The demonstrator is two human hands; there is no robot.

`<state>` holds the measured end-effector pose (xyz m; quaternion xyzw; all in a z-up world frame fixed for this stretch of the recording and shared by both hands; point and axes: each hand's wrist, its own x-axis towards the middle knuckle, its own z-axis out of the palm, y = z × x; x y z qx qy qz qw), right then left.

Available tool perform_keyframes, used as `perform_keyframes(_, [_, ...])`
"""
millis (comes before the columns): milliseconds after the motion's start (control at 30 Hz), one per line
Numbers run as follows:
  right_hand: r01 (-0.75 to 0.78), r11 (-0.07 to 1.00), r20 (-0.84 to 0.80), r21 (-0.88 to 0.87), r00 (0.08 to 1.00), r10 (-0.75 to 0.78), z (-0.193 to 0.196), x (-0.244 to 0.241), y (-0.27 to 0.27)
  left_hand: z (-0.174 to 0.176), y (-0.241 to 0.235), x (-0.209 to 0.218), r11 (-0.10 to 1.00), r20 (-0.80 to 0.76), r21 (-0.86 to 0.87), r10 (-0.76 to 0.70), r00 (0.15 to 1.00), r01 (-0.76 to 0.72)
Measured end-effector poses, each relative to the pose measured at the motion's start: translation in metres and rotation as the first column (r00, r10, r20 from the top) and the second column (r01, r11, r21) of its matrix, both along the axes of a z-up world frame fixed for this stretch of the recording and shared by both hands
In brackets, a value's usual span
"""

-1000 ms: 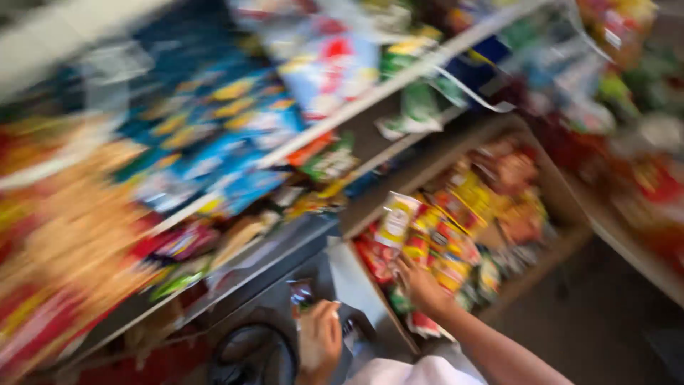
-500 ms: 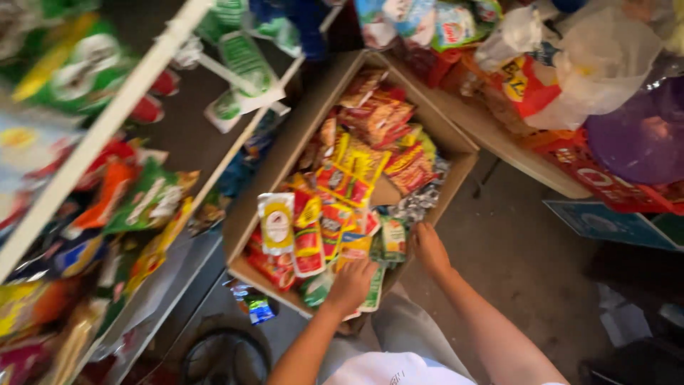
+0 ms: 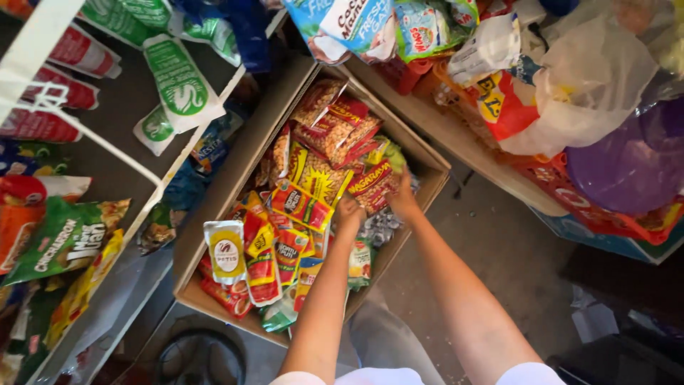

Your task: The person takes various snack packets from a cardboard box on the floor and hangs them on metal hooks on a shelf. They handle multiple types of snacks, including cracker nuts and hot sauce packets, arranging them in rows.

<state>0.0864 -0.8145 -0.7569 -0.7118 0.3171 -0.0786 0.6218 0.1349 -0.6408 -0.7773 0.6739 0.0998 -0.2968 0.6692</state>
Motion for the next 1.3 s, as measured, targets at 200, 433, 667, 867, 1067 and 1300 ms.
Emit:
perform_keyframes(200, [-0.184, 0.902, -0.241, -0.39, 0.966, 0.093, 0.025, -0.025, -0.004, 0.01, -0.007, -0.018, 0.99, -0.14, -0.066, 0.112, 0.984, -0.122])
perform_keyframes(433, [-0.233, 0.799, 0.045, -0.554, 0.95, 0.309, 0.132, -0.044, 0.013, 0.061, 0.046, -0.04, 0.983, 0.357, 0.148, -0.159, 0.921, 0.112])
perform_keyframes(667, [-0.338, 0.904, 0.106, 0.262, 0.941, 0.321, 0.242, -0.04, 0.077, 0.209, 0.094, -0.044, 0.981, 0.084, -0.191, -0.004, 0.996, 0.02])
perform_keyframes(867, [-0.221, 0.875, 0.091, 0.431, 0.975, 0.202, 0.299, -0.028, 0.163, 0.31, 0.163, -0.035, 0.985, 0.274, -0.109, 0.161, 0.948, -0.136])
perform_keyframes(1067, [-0.375, 0.797, 0.32, 0.474, 0.916, 0.241, 0.373, 0.004, 0.258, 0.388, 0.254, -0.036, 0.949, 0.366, -0.131, 0.317, 0.875, -0.288])
perform_keyframes(1300, [-0.419, 0.77, 0.295, 0.481, 0.905, 0.308, 0.457, 0.025, 0.392, 0.484, 0.363, -0.052, 0.824, 0.499, -0.315, 0.566, 0.656, -0.471])
